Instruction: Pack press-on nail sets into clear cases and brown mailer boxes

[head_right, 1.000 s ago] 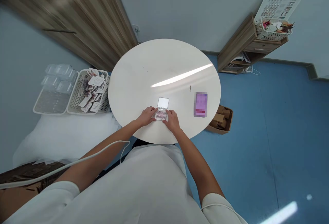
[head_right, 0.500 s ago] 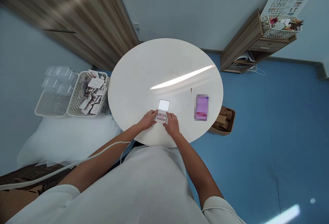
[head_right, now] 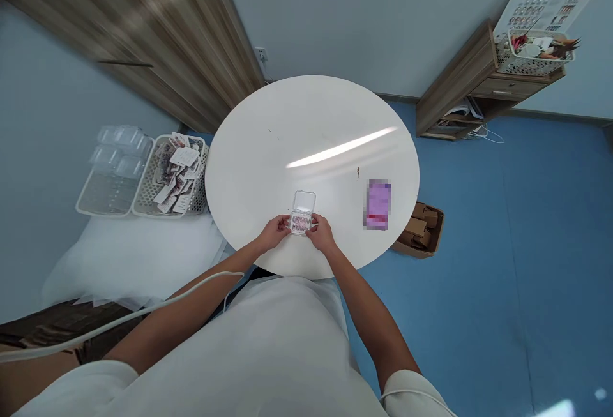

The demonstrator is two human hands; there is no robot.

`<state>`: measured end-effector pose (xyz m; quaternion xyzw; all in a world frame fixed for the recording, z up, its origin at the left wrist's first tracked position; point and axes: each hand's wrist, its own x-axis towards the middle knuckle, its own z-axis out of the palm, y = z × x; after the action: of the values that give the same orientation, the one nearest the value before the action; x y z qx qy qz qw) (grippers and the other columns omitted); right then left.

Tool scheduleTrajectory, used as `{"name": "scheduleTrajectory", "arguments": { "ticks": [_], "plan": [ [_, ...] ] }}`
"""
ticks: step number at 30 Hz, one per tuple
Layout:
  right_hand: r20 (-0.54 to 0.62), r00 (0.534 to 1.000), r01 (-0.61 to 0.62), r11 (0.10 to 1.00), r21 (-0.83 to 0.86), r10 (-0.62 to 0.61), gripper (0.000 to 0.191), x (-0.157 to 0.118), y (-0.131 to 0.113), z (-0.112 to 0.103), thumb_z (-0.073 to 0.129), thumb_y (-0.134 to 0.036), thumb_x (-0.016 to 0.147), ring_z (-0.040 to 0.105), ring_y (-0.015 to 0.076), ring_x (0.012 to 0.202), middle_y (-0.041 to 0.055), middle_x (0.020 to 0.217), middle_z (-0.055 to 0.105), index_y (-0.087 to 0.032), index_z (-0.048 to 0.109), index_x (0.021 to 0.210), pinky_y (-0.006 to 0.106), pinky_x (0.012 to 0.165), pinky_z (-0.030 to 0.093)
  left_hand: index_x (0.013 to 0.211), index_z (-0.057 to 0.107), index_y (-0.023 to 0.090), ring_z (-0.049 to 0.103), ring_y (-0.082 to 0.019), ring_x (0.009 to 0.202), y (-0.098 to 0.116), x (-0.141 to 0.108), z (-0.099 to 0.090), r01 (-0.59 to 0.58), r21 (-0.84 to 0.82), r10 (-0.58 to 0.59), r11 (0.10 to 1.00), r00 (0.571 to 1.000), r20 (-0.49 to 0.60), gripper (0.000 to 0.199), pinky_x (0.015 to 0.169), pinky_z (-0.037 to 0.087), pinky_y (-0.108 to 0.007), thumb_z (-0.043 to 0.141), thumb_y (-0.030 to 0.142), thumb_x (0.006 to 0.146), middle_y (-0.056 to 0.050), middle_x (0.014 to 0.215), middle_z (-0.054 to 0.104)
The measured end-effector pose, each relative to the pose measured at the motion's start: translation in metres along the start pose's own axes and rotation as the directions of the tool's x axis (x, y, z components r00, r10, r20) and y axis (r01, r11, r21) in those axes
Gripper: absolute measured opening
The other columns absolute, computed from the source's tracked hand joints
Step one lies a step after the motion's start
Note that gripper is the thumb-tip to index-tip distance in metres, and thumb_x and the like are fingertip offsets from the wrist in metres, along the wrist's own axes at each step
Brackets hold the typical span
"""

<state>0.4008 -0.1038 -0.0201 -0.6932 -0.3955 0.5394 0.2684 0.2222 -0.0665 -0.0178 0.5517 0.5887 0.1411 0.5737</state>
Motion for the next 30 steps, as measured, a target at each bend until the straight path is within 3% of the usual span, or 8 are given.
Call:
{"name": "scheduleTrajectory", "arguments": {
  "ticks": [7,15,18,21,30],
  "plan": [
    [-0.01,0.999,0.039,0.986,0.163,-0.038,0.055,-0.028,-0.02,0.003,0.059,-0.023,0.062,0.054,0.0102,0.07,0.0054,0.106,0.05,-0.022,0.046,0.116,0.028,0.065,0.048,0.11,0.049,0.017,0.053,-0.012,0.083,0.009,-0.029,-0.018,0.003,-0.236,0.003,0.972,1.0,0.027,0.042,0.077,0.045,-0.031,0.06,0.021,0.07,-0.008,0.099,0.054],
    [-0.085,0.993,0.11,0.937,0.331,-0.086,0.039,-0.058,-0.051,0.02,0.061,-0.034,0.066,0.05,0.0079,0.062,0.0027,0.093,0.054,-0.021,0.055,0.102,0.026,0.062,0.047,0.108,0.045,0.022,0.057,-0.011,0.079,0.031,-0.067,-0.057,0.098,-0.481,0.012,0.871,0.975,0.22,0.048,0.071,0.046,-0.028,0.067,0.032,0.066,-0.004,0.092,0.059],
    [-0.073,0.995,0.094,0.896,0.435,-0.069,0.034,-0.065,-0.064,0.023,0.056,-0.043,0.07,0.051,0.0082,0.06,0.0019,0.085,0.056,-0.02,0.057,0.094,0.026,0.062,0.048,0.106,0.046,0.021,0.057,-0.012,0.08,0.035,-0.079,-0.071,0.08,-0.521,0.058,0.85,0.968,0.244,0.05,0.071,0.046,-0.028,0.069,0.035,0.063,-0.004,0.091,0.059],
    [-0.021,1.0,0.028,0.858,0.513,-0.02,0.037,-0.071,-0.078,0.027,0.051,-0.05,0.073,0.056,0.0105,0.064,0.0042,0.091,0.059,-0.022,0.058,0.097,0.027,0.063,0.048,0.106,0.047,0.021,0.058,-0.012,0.079,0.036,-0.088,-0.081,0.05,-0.537,0.102,0.842,0.963,0.25,0.051,0.071,0.046,-0.028,0.07,0.036,0.062,-0.004,0.09,0.06],
    [-0.04,0.996,0.088,0.836,0.542,-0.079,0.037,-0.105,-0.105,0.05,0.055,-0.041,0.073,0.06,0.0145,0.077,0.0048,0.102,0.062,-0.026,0.052,0.108,0.029,0.067,0.049,0.105,0.049,0.022,0.057,-0.009,0.071,0.029,-0.114,-0.105,0.024,-0.567,0.196,0.823,0.926,0.324,0.047,0.07,0.047,-0.027,0.07,0.031,0.064,-0.002,0.084,0.059]
  ]
}}
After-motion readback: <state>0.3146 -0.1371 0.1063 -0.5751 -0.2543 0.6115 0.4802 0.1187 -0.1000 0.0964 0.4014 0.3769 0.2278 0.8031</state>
